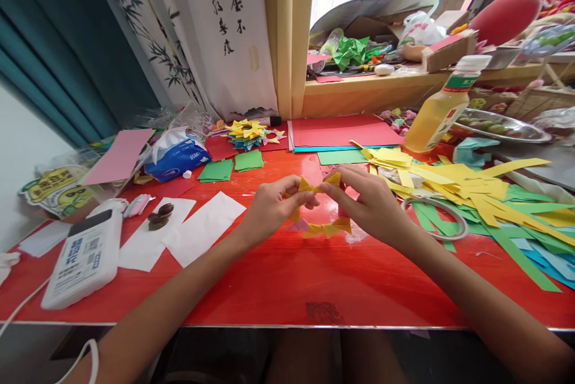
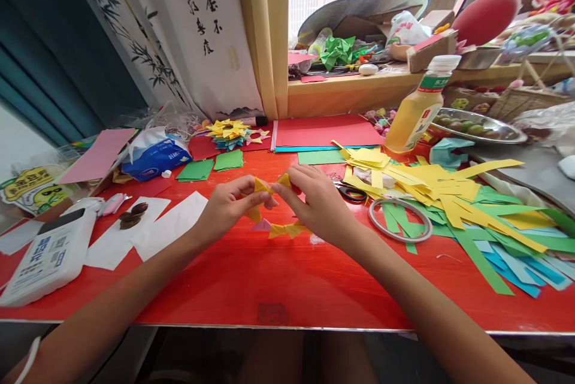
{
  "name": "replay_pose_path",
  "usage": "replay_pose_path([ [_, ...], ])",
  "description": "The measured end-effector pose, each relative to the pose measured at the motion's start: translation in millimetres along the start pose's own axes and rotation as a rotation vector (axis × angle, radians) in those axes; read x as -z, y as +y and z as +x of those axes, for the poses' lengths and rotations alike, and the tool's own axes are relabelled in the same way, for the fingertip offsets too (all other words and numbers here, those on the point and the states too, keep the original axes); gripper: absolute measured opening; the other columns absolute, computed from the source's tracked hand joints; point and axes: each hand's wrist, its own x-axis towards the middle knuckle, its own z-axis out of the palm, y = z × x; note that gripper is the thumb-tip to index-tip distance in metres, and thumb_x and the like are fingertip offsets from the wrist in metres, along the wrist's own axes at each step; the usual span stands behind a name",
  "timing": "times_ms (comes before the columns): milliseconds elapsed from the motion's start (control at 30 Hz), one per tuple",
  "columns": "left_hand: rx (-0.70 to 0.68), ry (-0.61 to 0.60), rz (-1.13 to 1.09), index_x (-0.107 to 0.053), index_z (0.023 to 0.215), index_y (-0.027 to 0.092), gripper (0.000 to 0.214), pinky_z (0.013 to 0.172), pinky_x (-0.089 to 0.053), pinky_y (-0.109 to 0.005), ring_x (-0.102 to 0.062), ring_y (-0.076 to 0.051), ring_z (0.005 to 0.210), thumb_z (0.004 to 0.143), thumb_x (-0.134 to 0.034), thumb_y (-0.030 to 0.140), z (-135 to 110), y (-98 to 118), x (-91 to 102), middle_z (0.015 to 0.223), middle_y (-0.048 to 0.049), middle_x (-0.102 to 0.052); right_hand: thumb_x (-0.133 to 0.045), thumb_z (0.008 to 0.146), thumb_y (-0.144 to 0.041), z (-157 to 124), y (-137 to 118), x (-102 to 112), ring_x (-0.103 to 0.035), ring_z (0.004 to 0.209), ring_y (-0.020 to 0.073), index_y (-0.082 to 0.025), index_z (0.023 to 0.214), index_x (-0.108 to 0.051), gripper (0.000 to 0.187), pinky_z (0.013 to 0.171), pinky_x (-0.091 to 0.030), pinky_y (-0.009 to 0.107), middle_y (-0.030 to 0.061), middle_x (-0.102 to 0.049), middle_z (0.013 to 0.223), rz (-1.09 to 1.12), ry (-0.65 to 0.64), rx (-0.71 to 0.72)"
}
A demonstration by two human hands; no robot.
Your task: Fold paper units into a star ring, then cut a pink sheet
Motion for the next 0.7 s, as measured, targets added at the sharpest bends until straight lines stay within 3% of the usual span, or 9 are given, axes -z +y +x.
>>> replay_pose_path([
  [200, 0.044, 0.005, -0.134, -0.056, 0.094, 0.016, 0.024, 0.063, -0.050, -0.023, -0.062, -0.014, 0.076, 0.078, -0.052, 0.035, 2, -3, -1.7, 0.080, -0.0052, -0.065, -0.049, 0.082, -0.023, -4, -4, -8, -0.041, 0.055, 0.0083, -0.016, 0.064, -0.053, 0.020, 0.050, -0.032, 0.022, -0.0013, -0.048, 0.060, 0.061, 0.131, -0.113],
  [400, 0.050, 0.009, -0.110, -0.057, 0.092, 0.017, 0.026, 0.061, -0.052, -0.023, -0.062, -0.014, 0.076, 0.078, -0.051, 0.038, 0, 0, -3.0, 0.079, -0.0044, -0.064, -0.048, 0.082, -0.020, -8, -8, -15, -0.040, 0.054, 0.0084, -0.016, 0.066, -0.055, 0.018, 0.050, -0.033, 0.022, -0.0011, -0.048, 0.060, 0.097, 0.201, -0.108],
  [700, 0.007, 0.044, -0.112, -0.051, 0.099, 0.018, 0.029, 0.062, -0.053, -0.025, -0.063, -0.015, 0.077, 0.078, -0.053, 0.037, -5, 5, -5.7, 0.078, -0.0038, -0.066, -0.051, 0.080, -0.018, -7, -11, -12, -0.051, 0.063, 0.0104, -0.016, 0.076, -0.061, 0.011, 0.056, -0.040, 0.023, 0.0017, -0.057, 0.069, 0.116, 0.230, -0.002],
])
